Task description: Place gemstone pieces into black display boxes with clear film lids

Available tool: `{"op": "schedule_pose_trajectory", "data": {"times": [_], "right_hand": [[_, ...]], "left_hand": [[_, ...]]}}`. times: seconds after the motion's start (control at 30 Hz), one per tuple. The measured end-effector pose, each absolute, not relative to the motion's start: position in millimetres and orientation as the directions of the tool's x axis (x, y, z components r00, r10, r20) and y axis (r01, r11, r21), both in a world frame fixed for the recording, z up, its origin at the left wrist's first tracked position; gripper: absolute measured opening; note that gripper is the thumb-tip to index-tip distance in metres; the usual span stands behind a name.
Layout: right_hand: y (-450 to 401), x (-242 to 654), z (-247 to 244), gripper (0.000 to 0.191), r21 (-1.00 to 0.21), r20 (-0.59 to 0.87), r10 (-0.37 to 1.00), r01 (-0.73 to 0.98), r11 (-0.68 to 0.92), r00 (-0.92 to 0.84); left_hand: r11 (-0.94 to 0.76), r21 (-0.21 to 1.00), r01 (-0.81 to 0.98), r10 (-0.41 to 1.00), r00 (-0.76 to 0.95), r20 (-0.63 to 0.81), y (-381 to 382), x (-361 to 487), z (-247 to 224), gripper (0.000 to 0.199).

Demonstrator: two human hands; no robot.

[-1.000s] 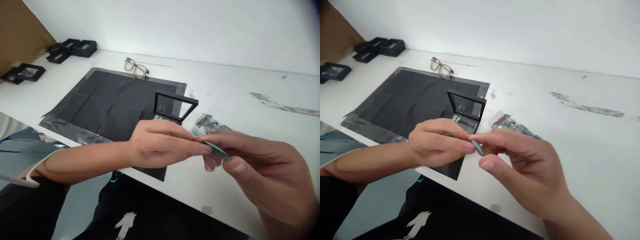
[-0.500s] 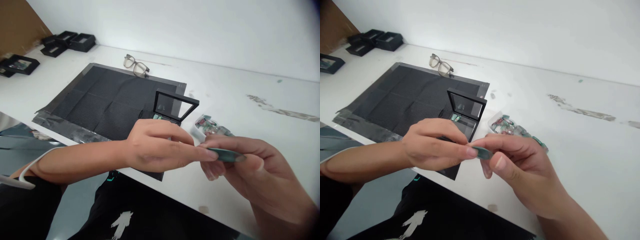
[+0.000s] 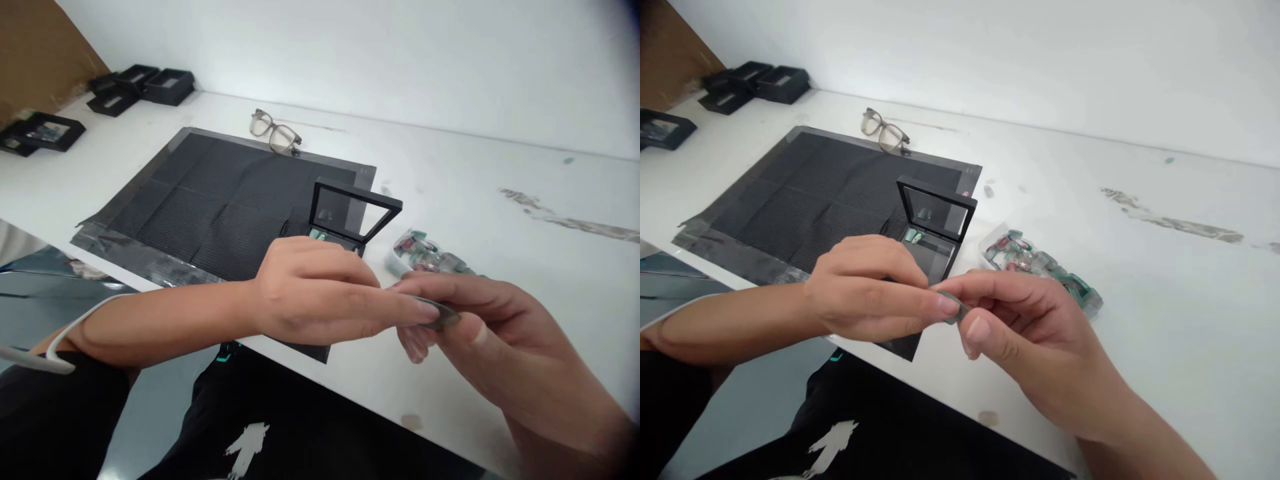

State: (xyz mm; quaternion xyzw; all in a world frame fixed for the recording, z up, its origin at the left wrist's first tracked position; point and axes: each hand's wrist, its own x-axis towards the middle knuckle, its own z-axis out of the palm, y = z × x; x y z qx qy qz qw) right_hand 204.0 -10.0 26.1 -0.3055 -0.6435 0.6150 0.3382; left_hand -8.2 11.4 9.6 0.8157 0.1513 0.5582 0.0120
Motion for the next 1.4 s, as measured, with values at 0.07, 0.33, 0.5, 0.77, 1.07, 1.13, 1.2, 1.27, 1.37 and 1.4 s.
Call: {"op": "schedule_pose_trajectory", "data": {"times": [0.07, 0.33, 0.5, 0.77, 1.07, 1.13, 1.2, 1.27, 1.37, 1.4], "right_hand": [[-10, 203, 27, 0.021, -0.998, 0.066, 0.822, -0.032, 0.058, -0.566], [-12, 206, 33, 0.018, -0.972, 0.166, 0.849, 0.065, 0.228, -0.501], [-16, 205, 30, 0.022, -0.822, 0.326, 0.85, 0.321, 0.471, -0.414], [-8, 201, 16, 0.029, -0.248, 0.535, 0.588, 0.552, 0.796, -0.607], [0, 212, 11, 0.023, -0.041, 0.49, 0.741, 0.837, 0.546, -0.459], [1, 211, 11, 0.023, -0.08, 0.495, 0.772, 0.864, 0.497, -0.398], [2, 210, 9, 0.024, -0.138, 0.501, 0.781, 0.856, 0.498, -0.373], [2, 206, 5, 0.025, -0.203, 0.49, 0.782, 0.822, 0.532, -0.385], [2, 195, -1, 0.027, -0.253, 0.439, 0.78, 0.772, 0.584, -0.446], [3, 190, -2, 0.028, -0.237, 0.424, 0.771, 0.764, 0.601, -0.475]], "left_hand": [[-0.949, 0.206, 0.239, 0.282, 0.352, 0.893, 11, -11, 12, 0.007], [-0.973, 0.216, 0.08, 0.228, 0.457, 0.86, 16, -21, 19, 0.011], [-0.963, 0.264, -0.054, 0.216, 0.428, 0.878, 11, -18, 15, 0.017], [-0.9, 0.431, 0.069, 0.433, 0.261, 0.863, 12, -27, 19, 0.027], [-0.939, 0.335, 0.078, 0.334, -0.028, 0.942, 43, -38, 14, 0.031], [-0.928, 0.353, 0.119, 0.349, -0.055, 0.936, 52, -45, 16, 0.037], [-0.876, 0.429, 0.222, 0.424, -0.073, 0.903, 61, -55, 18, 0.041], [-0.769, 0.54, 0.342, 0.543, -0.096, 0.834, 69, -67, 21, 0.039], [-0.524, 0.63, 0.574, 0.722, -0.093, 0.685, 78, -84, 24, 0.035], [-0.398, 0.622, 0.674, 0.784, -0.102, 0.612, 80, -89, 24, 0.036]]}}
